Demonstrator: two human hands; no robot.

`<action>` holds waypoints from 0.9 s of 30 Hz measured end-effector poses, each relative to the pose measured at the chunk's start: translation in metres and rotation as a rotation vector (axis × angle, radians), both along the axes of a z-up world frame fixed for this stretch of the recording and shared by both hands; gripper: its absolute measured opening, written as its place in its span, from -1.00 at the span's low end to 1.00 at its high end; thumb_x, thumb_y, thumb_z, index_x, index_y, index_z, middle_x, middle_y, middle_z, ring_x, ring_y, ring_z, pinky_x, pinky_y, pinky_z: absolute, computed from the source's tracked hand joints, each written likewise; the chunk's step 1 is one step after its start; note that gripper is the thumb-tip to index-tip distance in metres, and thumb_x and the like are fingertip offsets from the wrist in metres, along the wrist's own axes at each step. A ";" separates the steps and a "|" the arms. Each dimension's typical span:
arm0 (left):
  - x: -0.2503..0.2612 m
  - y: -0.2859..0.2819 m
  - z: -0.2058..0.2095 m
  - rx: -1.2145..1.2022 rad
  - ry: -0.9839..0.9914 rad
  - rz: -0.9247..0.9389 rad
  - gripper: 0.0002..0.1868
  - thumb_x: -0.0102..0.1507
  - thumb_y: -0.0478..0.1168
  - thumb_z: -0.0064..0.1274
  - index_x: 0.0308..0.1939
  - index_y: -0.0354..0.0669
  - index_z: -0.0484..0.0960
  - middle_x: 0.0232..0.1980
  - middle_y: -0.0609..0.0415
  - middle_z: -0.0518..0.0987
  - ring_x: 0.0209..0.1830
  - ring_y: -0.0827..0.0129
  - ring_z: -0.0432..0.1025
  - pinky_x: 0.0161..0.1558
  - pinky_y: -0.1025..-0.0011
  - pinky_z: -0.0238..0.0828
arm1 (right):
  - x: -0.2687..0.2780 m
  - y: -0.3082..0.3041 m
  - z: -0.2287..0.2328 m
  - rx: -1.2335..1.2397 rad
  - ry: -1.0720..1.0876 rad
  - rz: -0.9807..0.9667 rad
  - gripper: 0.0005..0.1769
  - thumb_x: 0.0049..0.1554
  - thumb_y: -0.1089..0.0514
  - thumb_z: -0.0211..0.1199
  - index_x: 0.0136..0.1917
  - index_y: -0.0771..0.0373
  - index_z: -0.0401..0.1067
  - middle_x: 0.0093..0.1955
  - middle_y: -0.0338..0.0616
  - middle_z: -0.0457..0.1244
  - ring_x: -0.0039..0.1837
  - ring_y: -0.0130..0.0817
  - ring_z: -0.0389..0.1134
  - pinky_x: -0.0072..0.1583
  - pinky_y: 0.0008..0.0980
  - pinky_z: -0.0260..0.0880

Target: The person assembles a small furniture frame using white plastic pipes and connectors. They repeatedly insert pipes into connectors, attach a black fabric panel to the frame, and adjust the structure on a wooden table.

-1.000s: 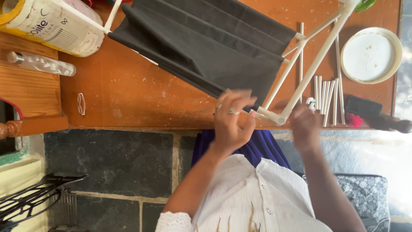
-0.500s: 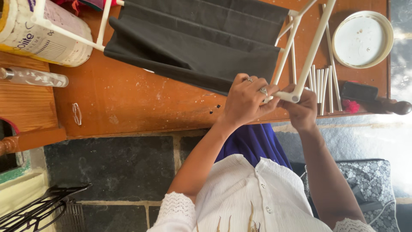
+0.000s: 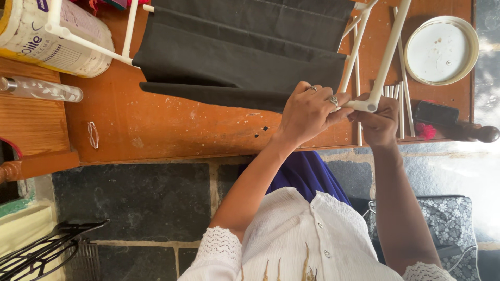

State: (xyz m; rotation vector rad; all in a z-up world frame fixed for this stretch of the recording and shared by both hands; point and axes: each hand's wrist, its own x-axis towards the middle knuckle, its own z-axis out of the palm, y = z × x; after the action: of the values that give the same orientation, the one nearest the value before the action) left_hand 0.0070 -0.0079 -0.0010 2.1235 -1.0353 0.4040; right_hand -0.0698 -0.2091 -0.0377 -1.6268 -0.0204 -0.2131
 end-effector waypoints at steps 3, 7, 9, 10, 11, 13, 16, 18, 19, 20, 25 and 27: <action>0.004 -0.004 -0.001 0.027 0.008 0.006 -0.69 0.31 0.16 0.06 -0.15 0.11 0.70 -0.55 0.27 0.41 -0.52 0.46 0.37 -0.14 0.37 0.20 | 0.001 -0.003 0.000 -0.151 -0.083 0.029 -0.98 0.13 0.47 0.28 -0.15 0.47 0.52 -0.14 -0.05 0.36 -0.22 -0.45 0.33 -0.17 -0.49 0.29; 0.019 -0.003 -0.002 0.139 0.033 -0.086 -0.70 0.32 0.17 0.03 -0.15 0.18 0.74 -0.60 0.30 0.44 -0.58 0.47 0.35 -0.22 0.39 0.18 | 0.003 -0.008 -0.002 -0.040 -0.028 0.039 -0.98 0.12 0.46 0.27 -0.15 0.48 0.51 -0.16 -0.05 0.36 -0.28 -0.45 0.32 -0.17 -0.45 0.28; 0.028 0.010 -0.004 0.136 0.053 -0.107 -0.72 0.33 0.15 0.04 -0.13 0.18 0.75 -0.58 0.32 0.47 -0.58 0.49 0.37 -0.23 0.39 0.16 | 0.003 -0.016 0.000 0.139 0.026 0.002 -0.93 0.13 0.44 0.23 -0.12 0.47 0.53 -0.13 -0.02 0.39 -0.27 -0.41 0.36 -0.15 -0.42 0.34; 0.032 0.024 -0.006 0.075 0.063 -0.091 -0.72 0.33 0.14 0.04 -0.10 0.17 0.74 -0.56 0.33 0.48 -0.54 0.51 0.39 -0.20 0.38 0.15 | 0.004 -0.020 0.002 0.228 0.052 -0.017 -0.90 0.13 0.42 0.21 -0.10 0.46 0.54 -0.12 0.00 0.40 -0.27 -0.39 0.38 -0.14 -0.40 0.36; 0.035 0.033 -0.007 0.017 0.073 -0.074 -0.71 0.33 0.13 0.04 -0.08 0.15 0.72 -0.53 0.35 0.50 -0.50 0.53 0.41 -0.18 0.38 0.14 | 0.004 -0.022 0.004 0.239 0.081 -0.027 -0.87 0.11 0.42 0.20 -0.08 0.46 0.54 -0.14 0.00 0.39 -0.25 -0.37 0.37 -0.14 -0.40 0.36; 0.032 0.040 -0.012 0.020 0.106 -0.054 -0.74 0.31 0.11 0.08 -0.11 0.13 0.72 -0.51 0.32 0.51 -0.51 0.49 0.39 -0.13 0.37 0.19 | 0.004 -0.027 0.011 0.259 0.142 -0.047 -0.80 0.06 0.42 0.17 -0.05 0.46 0.54 -0.18 -0.01 0.36 -0.22 -0.34 0.35 -0.14 -0.41 0.35; 0.025 0.039 -0.024 0.084 0.085 -0.032 -0.79 0.30 0.05 0.11 -0.10 0.15 0.73 -0.47 0.27 0.52 -0.47 0.47 0.40 -0.10 0.36 0.24 | 0.000 -0.020 0.019 0.006 0.198 -0.124 -0.82 0.11 0.45 0.14 -0.03 0.55 0.48 -0.14 -0.02 0.33 -0.13 -0.42 0.29 -0.01 -0.44 0.30; 0.021 0.032 -0.033 0.148 0.068 -0.022 -0.84 0.31 0.01 0.11 -0.12 0.16 0.73 -0.45 0.25 0.51 -0.43 0.46 0.41 -0.10 0.35 0.25 | -0.008 -0.010 0.027 -0.056 0.161 -0.218 -0.64 0.07 0.42 0.21 0.16 0.47 0.36 -0.03 -0.14 0.24 0.01 -0.42 0.28 0.08 -0.44 0.34; 0.018 0.030 -0.038 0.183 0.070 -0.020 -0.87 0.32 -0.01 0.12 -0.16 0.17 0.73 -0.45 0.25 0.51 -0.41 0.44 0.41 -0.11 0.34 0.25 | -0.015 -0.003 0.030 -0.089 0.143 -0.265 -0.51 0.05 0.41 0.25 0.26 0.43 0.30 0.03 -0.21 0.19 0.08 -0.42 0.28 0.12 -0.44 0.36; 0.015 0.028 -0.043 0.218 0.072 -0.018 -0.88 0.34 -0.03 0.12 -0.20 0.17 0.72 -0.45 0.24 0.50 -0.40 0.43 0.42 -0.11 0.33 0.25 | -0.022 0.006 0.032 -0.238 -0.003 -0.399 -0.50 0.06 0.43 0.23 0.27 0.41 0.25 0.10 -0.16 0.16 0.15 -0.36 0.25 0.21 -0.39 0.35; -0.007 0.029 -0.065 0.162 0.051 -0.022 -0.86 0.30 -0.19 0.12 -0.13 0.13 0.76 -0.45 0.20 0.45 -0.37 0.37 0.41 -0.09 0.31 0.28 | -0.052 0.059 0.021 -0.534 -0.383 -0.500 -0.67 0.21 0.39 0.28 0.22 0.33 0.31 0.14 -0.02 0.22 0.18 -0.20 0.27 0.27 -0.26 0.27; -0.015 0.029 -0.074 0.168 0.050 -0.016 -0.89 0.26 -0.21 0.14 -0.19 0.10 0.75 -0.40 0.19 0.47 -0.31 0.35 0.43 -0.03 0.29 0.29 | -0.044 0.073 0.005 -0.619 -0.134 -0.234 -0.80 0.23 0.35 0.23 0.13 0.25 0.41 0.10 -0.02 0.29 0.16 -0.16 0.33 0.24 -0.22 0.32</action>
State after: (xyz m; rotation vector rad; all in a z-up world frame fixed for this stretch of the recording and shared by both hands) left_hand -0.0082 0.0214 -0.0754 2.2599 -1.0902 0.2621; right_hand -0.1140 -0.1358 -0.0324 -2.2294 0.0028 -0.5354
